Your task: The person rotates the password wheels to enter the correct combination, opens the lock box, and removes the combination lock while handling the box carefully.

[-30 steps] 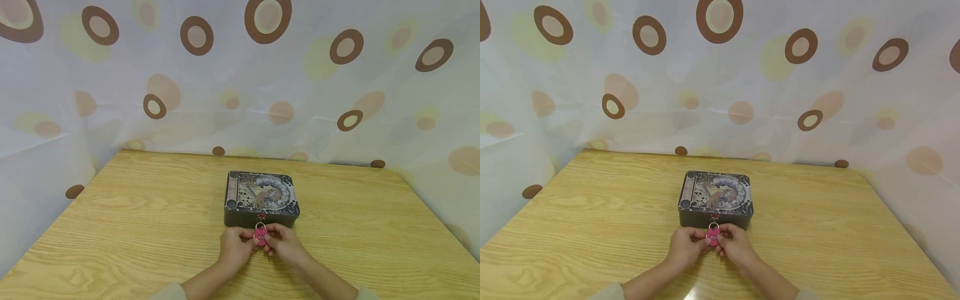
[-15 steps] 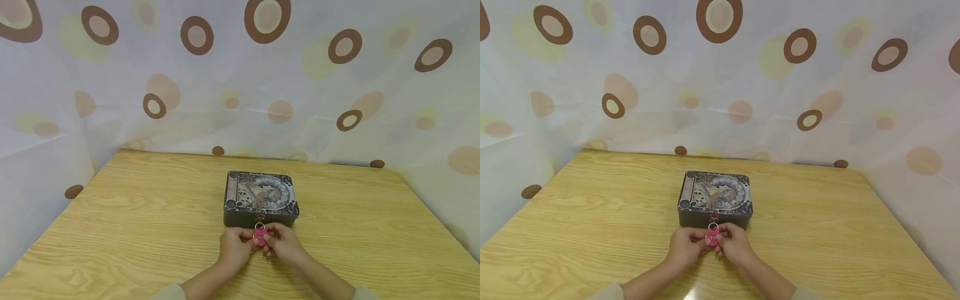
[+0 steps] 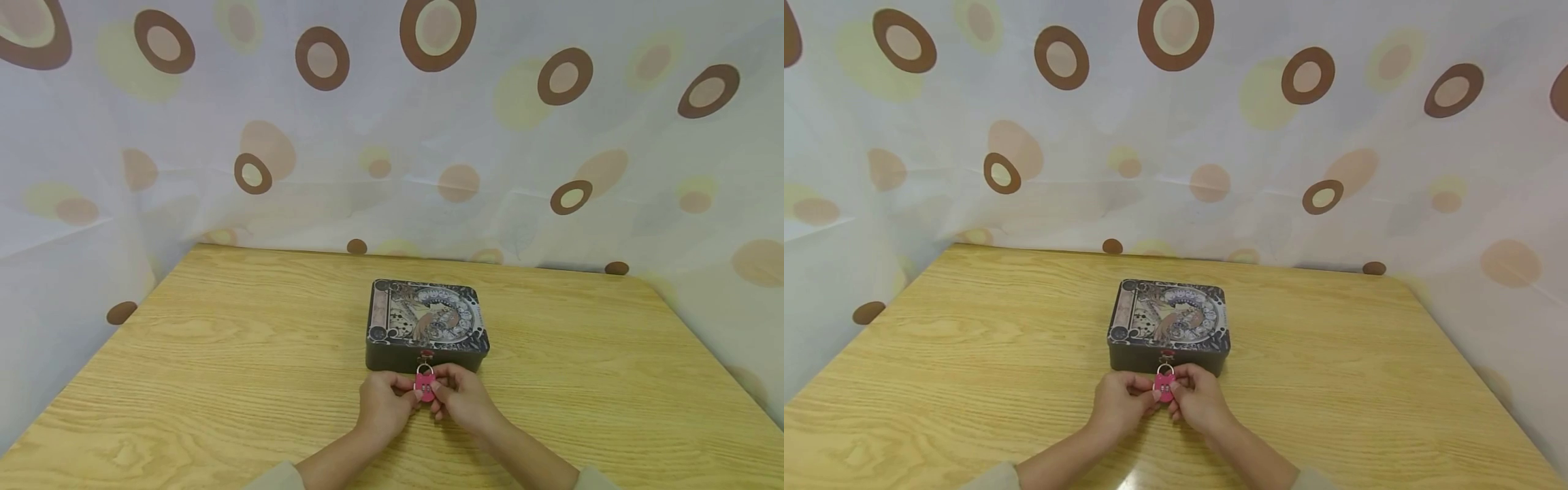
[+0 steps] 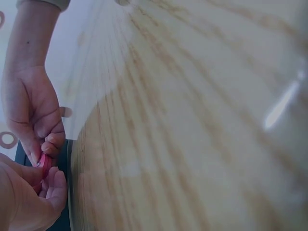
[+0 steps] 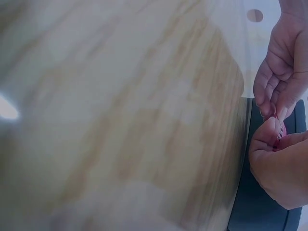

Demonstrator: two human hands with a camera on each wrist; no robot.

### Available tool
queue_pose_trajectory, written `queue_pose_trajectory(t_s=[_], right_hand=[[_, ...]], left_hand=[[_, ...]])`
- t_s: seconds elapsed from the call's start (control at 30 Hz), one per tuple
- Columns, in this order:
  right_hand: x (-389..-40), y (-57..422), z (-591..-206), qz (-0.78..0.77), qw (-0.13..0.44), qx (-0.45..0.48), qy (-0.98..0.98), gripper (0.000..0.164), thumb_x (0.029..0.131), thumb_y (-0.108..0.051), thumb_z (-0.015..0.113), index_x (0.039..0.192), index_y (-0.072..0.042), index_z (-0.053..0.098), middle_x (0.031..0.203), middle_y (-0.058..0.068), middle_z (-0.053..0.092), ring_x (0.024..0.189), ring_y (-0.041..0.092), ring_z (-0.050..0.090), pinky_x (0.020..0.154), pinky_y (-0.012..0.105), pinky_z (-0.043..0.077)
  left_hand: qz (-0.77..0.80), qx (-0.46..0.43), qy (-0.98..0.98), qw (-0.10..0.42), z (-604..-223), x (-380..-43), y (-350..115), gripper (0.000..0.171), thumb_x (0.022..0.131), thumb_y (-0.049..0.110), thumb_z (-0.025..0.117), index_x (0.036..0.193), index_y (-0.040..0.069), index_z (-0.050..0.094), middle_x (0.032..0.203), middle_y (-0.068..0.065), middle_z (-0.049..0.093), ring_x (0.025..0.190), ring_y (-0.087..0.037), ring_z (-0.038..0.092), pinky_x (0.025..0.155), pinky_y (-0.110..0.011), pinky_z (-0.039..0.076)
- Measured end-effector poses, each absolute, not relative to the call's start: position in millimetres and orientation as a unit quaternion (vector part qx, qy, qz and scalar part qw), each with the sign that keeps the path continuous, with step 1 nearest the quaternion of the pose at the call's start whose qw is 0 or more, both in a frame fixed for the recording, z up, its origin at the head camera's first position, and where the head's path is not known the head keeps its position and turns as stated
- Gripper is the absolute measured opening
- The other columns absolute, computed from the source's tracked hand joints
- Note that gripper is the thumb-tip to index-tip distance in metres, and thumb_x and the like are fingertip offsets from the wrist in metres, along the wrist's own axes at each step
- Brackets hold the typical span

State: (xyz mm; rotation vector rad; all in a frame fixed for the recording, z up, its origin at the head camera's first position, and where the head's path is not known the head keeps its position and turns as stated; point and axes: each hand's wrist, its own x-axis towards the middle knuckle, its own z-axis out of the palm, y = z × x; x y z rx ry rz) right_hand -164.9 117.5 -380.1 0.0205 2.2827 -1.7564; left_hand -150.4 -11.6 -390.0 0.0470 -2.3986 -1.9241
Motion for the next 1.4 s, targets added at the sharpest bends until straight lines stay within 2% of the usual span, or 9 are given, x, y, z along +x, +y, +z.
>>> queue_pose_trajectory(t_s=[0.3,0.97,1.23,1.4], right_hand=[[-166,121,-380,-0.624,0.162,0.012,0.764,0.026,0.094,-0.001,0.039,0.113,0.016,0.045,0.075,0.004,0.054,0.061,0.01,0.051,0.05,0.017,0.047],[-167,126,-383,-0.623,0.177,-0.019,0.762,0.028,0.095,0.001,0.039,0.117,0.017,0.042,0.085,0.005,0.052,0.067,0.01,0.05,0.053,0.016,0.047],[-168,127,-385,-0.623,0.178,-0.027,0.761,0.027,0.094,0.002,0.042,0.116,0.017,0.043,0.084,0.004,0.051,0.066,0.009,0.05,0.053,0.015,0.047],[-168,127,-384,-0.626,0.175,-0.02,0.76,0.027,0.095,0.002,0.039,0.116,0.018,0.043,0.081,0.004,0.051,0.065,0.009,0.05,0.052,0.015,0.047]], left_hand=[[-0.63,0.015,-0.776,0.031,-390,-150,-13,0.004,0.074,-0.008,0.069,0.075,-0.01,0.066,0.067,-0.018,0.067,0.057,-0.019,0.065,0.048,-0.017,0.054],[-0.649,0.023,-0.76,0.005,-390,-152,-14,0.005,0.074,-0.01,0.068,0.077,-0.012,0.066,0.069,-0.02,0.068,0.056,-0.019,0.065,0.05,-0.021,0.056],[-0.653,0.023,-0.757,0.004,-390,-152,-14,0.005,0.074,-0.009,0.068,0.077,-0.012,0.066,0.069,-0.019,0.067,0.056,-0.018,0.065,0.05,-0.021,0.057],[-0.648,0.026,-0.761,0.004,-390,-151,-13,0.005,0.074,-0.009,0.068,0.077,-0.012,0.066,0.067,-0.019,0.067,0.055,-0.017,0.064,0.049,-0.021,0.056]])
